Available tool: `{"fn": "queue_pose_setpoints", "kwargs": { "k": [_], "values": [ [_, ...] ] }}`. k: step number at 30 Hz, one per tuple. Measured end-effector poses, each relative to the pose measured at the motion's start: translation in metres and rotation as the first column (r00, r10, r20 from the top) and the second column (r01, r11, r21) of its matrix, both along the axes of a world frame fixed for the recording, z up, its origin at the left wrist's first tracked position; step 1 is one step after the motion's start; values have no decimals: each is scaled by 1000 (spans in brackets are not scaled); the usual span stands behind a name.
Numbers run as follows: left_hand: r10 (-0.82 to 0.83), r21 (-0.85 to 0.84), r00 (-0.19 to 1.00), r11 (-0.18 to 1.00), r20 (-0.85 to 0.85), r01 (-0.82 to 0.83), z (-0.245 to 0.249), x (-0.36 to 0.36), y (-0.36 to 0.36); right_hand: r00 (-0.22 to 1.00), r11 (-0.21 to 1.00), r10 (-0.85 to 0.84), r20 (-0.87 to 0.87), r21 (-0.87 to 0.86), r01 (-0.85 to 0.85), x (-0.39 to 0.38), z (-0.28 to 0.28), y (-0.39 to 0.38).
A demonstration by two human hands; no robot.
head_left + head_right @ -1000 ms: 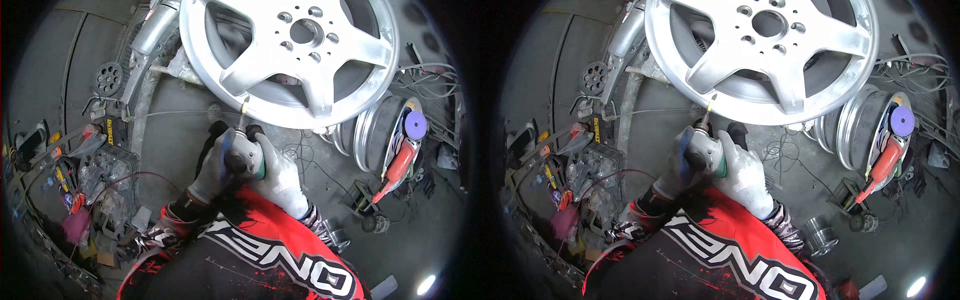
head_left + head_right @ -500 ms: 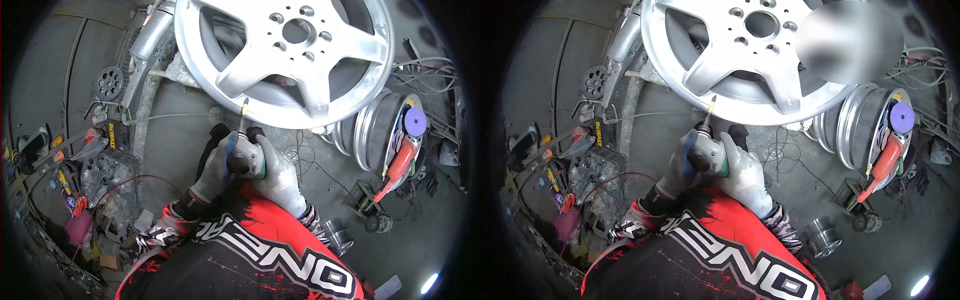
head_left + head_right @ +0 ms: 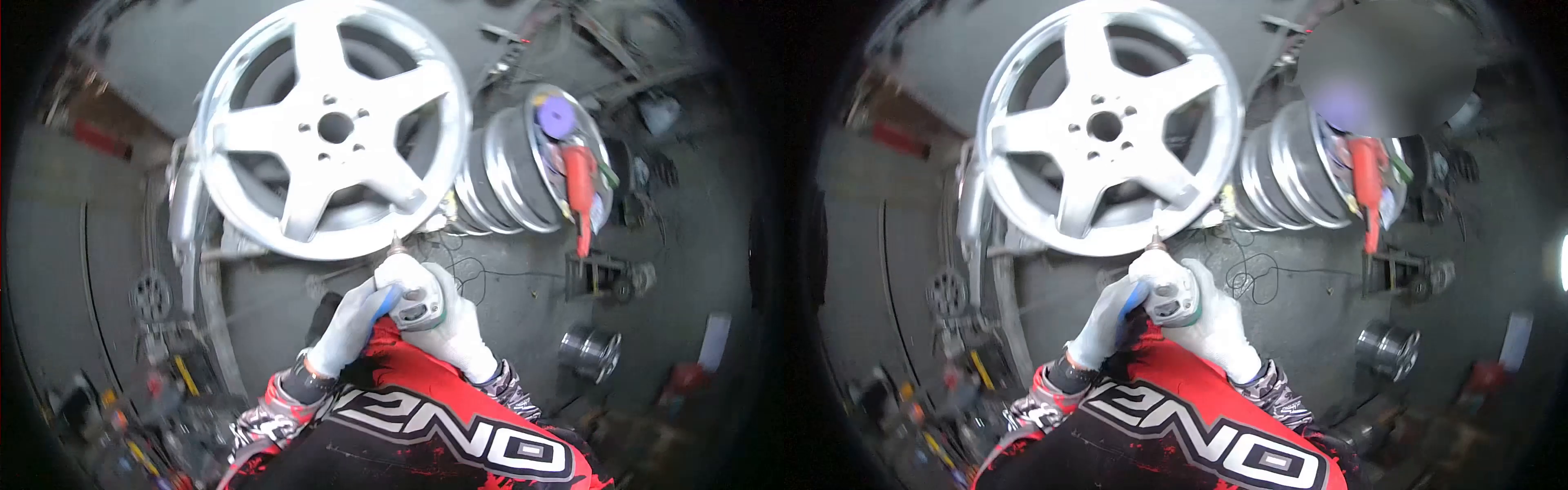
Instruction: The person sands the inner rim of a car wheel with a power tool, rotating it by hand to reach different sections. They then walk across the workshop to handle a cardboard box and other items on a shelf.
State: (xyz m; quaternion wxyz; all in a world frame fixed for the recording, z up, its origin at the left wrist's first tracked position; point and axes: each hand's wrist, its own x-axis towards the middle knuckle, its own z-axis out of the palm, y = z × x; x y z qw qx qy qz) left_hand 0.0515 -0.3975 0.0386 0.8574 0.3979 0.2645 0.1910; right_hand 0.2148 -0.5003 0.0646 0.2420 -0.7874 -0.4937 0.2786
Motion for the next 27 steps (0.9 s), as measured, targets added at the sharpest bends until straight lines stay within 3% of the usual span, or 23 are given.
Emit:
{"fn": "queue_pose_setpoints", "kwargs": {
  "k": [1, 2, 4, 6, 9, 10, 12, 13, 16, 18, 20, 22, 24, 25, 26, 27],
  "values": [
    [-9, 22, 1000, 1000, -16, 9, 3, -1, 1, 994, 997, -38, -99, 59, 44, -2, 2, -5],
    [33, -56, 998, 998, 60, -30, -7, 0, -3, 992, 991, -91, -86, 88, 98, -5, 6, -9],
    [34, -227, 986, 974, 162, 4, -13, -6, -10, 970, 964, -87, -229, 226, 140, -6, 13, -17],
    [-44, -153, 986, 986, 161, 69, -26, -2, -17, 954, 948, -111, -279, 258, 185, 0, 17, -24],
    [-267, 44, 936, 963, 228, 264, -22, 0, -28, 827, 926, -14, -563, 305, 223, 14, 23, -36],
    [-325, 62, 913, 945, 248, 320, -23, 4, -34, 828, 917, -14, -561, 322, 234, 18, 24, -36],
    [-461, 203, 886, 874, 56, 441, -16, 12, -47, 598, 916, 67, -799, 286, 280, 28, 27, -33],
    [-446, 414, 887, 790, -118, 452, -13, 14, -50, 597, 909, 79, -798, 304, 286, 30, 29, -32],
    [-461, 445, 887, 788, -33, 426, -6, 30, -57, 313, 888, 301, -901, 384, 252, 37, 32, -21],
    [-410, 441, 907, 800, -92, 406, -2, 32, -62, 300, 862, 403, -865, 468, 193, 44, 35, -19],
    [-347, 530, 928, 765, -138, 366, -2, 42, -73, 314, 888, 384, -868, 441, 134, 56, 43, -22],
    [-281, 495, 955, 819, -95, 290, 3, 53, -98, 274, 893, 326, -905, 390, 225, 61, 34, -32],
    [-9, 545, 986, 833, -165, 98, 4, 63, -121, 450, 864, 275, -849, 424, 271, 71, 29, -40],
    [36, 350, 975, 936, -221, 45, 5, 68, -130, 548, 824, 295, -783, 499, 269, 72, 18, -45],
    [32, 351, 974, 935, -226, 51, 1, 73, -138, 673, 812, 304, -674, 553, 187, 77, 8, -53],
    [140, 424, 958, 905, -249, -22, -7, 76, -145, 744, 865, 240, -624, 485, 128, 81, -1, -64]
  ]
}}
